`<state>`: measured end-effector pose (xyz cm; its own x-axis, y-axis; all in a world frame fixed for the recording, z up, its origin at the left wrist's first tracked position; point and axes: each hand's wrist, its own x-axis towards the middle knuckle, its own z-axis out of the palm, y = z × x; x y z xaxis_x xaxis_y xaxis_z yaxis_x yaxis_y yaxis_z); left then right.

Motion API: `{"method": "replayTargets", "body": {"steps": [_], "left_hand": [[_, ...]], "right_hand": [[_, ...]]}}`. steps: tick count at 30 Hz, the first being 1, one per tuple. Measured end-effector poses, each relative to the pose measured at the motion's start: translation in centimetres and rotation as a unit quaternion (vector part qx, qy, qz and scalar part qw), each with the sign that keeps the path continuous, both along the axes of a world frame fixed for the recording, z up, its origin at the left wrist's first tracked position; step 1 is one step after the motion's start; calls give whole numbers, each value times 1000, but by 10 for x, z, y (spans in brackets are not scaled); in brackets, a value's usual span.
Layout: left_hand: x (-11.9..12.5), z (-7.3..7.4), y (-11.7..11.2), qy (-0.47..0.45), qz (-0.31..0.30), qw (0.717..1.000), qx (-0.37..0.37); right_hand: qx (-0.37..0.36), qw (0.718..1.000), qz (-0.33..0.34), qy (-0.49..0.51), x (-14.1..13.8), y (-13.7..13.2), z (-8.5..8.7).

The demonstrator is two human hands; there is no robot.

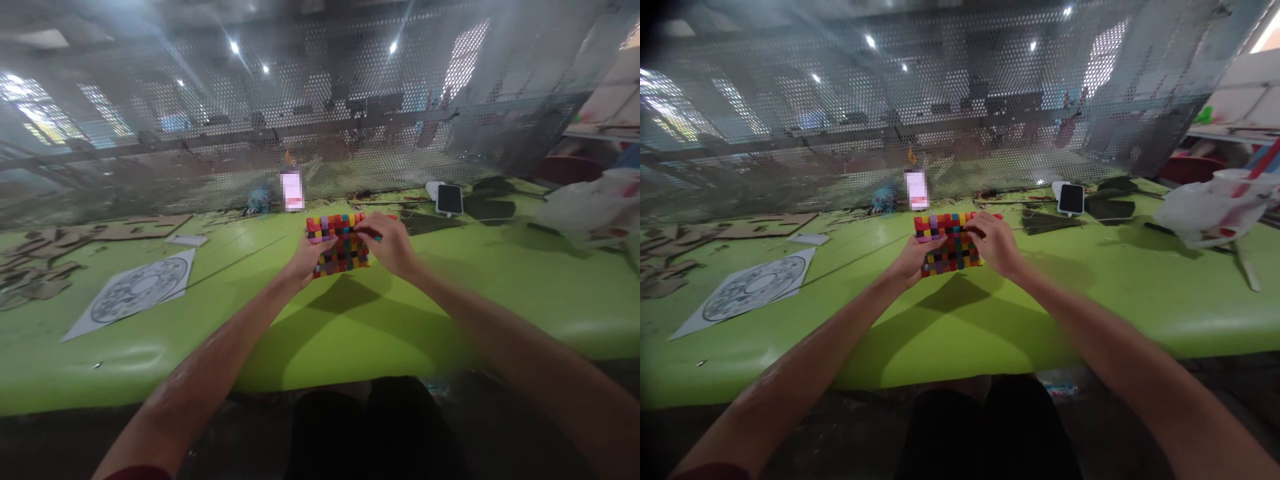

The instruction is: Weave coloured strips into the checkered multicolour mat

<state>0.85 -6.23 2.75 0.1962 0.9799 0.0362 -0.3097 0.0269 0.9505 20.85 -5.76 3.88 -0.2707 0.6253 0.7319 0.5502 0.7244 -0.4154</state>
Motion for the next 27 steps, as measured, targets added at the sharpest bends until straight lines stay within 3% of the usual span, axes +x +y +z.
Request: {"method": "replayTargets", "body": {"steps": [4, 9, 16, 22, 27], "left_hand": [[6, -4, -1, -4, 22, 999, 30], [9, -11, 0, 18, 36, 995, 93], [17, -15, 1, 98, 119, 969, 192], [29, -27, -8, 48, 143, 967, 206], [33, -27, -13, 25, 152, 963, 219]], "right_hand": [[5, 998, -58, -9, -6, -1, -7], [14, 997, -69, -38, -8, 4, -15], [15, 991, -108, -78, -11, 1, -19], [5, 999, -36, -19, -14, -11, -22], [3, 1000, 0, -6, -19, -14, -24]]}}
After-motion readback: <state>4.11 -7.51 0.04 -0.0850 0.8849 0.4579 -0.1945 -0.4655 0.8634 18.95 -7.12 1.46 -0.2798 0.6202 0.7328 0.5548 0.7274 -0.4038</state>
